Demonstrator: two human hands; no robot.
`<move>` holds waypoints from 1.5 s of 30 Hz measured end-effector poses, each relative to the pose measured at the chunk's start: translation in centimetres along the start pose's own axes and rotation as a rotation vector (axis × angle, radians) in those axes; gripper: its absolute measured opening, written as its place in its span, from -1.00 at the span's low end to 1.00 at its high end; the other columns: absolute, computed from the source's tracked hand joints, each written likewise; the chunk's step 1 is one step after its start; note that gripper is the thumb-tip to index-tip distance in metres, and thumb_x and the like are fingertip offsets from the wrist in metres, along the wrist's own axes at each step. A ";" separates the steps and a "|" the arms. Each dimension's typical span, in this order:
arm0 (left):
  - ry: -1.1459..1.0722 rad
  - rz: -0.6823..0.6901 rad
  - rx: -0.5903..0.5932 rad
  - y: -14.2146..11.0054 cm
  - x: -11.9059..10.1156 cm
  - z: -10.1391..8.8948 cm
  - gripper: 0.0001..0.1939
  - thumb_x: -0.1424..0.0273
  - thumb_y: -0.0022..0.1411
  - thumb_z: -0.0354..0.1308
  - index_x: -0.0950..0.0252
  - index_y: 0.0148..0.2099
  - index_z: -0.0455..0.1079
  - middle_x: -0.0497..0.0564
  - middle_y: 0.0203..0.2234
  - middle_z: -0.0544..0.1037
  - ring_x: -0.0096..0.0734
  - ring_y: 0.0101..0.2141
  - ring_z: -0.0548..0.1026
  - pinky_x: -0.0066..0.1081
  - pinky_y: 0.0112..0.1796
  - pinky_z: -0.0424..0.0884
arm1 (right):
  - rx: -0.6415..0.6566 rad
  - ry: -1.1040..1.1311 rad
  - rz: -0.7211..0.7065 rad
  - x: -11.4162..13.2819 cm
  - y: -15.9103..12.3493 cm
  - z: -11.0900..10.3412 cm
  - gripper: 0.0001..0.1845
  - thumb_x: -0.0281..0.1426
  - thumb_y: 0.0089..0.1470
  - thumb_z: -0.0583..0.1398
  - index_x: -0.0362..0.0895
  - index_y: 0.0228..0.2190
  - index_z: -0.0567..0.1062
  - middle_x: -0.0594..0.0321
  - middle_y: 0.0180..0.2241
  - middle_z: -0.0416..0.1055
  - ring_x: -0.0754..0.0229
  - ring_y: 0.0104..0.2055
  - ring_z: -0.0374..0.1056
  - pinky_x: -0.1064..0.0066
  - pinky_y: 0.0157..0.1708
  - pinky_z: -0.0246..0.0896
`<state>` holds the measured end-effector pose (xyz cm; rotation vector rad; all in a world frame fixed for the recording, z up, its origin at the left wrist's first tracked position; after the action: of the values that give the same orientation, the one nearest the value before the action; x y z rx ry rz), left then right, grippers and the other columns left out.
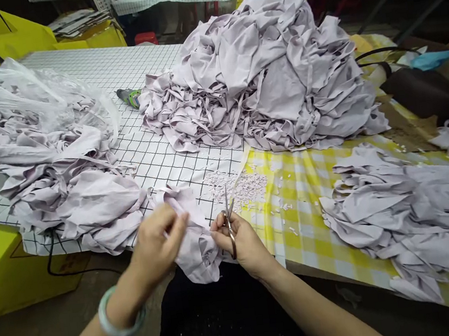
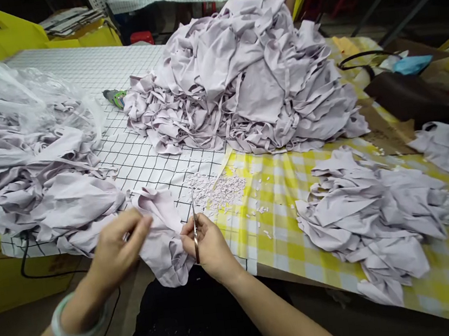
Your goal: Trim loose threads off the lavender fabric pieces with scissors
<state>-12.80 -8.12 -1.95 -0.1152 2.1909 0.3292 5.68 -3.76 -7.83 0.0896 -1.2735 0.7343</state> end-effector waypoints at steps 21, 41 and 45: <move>-1.317 -0.874 0.074 -1.8 1.3 4.1 -0.83 0.41 0.17 0.31 0.38 -0.38 0.41 0.04 -0.44 0.56 -0.40 -0.43 0.56 -0.43 -0.34 0.55 | 0.090 0.049 -0.167 -0.1 0.8 1.9 -0.66 -0.29 0.00 0.34 -0.04 -0.37 0.25 0.18 -0.13 0.50 0.16 -0.22 0.50 0.26 -0.15 0.46; -1.190 -0.917 0.176 -2.6 0.2 1.4 -0.73 0.54 -0.01 0.32 0.32 -0.24 0.35 -0.14 -0.58 0.34 -0.66 -0.61 0.22 -0.65 -0.63 -0.02 | 0.041 -0.212 -0.329 0.5 2.2 1.1 -0.73 -0.38 -0.06 0.28 -0.04 -0.39 0.26 0.31 -0.34 0.37 0.21 -0.28 0.36 0.35 -0.20 0.32; -1.114 -0.743 0.153 -1.7 -1.1 0.7 -0.73 0.47 -0.02 0.37 0.32 -0.28 0.35 -0.12 -0.53 0.38 -0.67 -0.59 0.16 -0.63 -0.59 0.02 | 0.195 -0.216 -0.243 -0.1 1.4 2.6 -0.71 -0.41 -0.08 0.29 -0.03 -0.37 0.25 0.35 -0.36 0.37 0.26 -0.34 0.33 0.43 -0.33 0.31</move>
<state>-11.27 -9.59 -1.83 -0.5058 0.9566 -0.1855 2.73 -3.91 -7.57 0.4855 -1.3634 0.6484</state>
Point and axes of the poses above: each hand's wrist, its own y-axis towards the middle knuckle, its own z-axis out of the palm, x = y × z, the point moved 1 cm from there along y, towards the middle knuckle
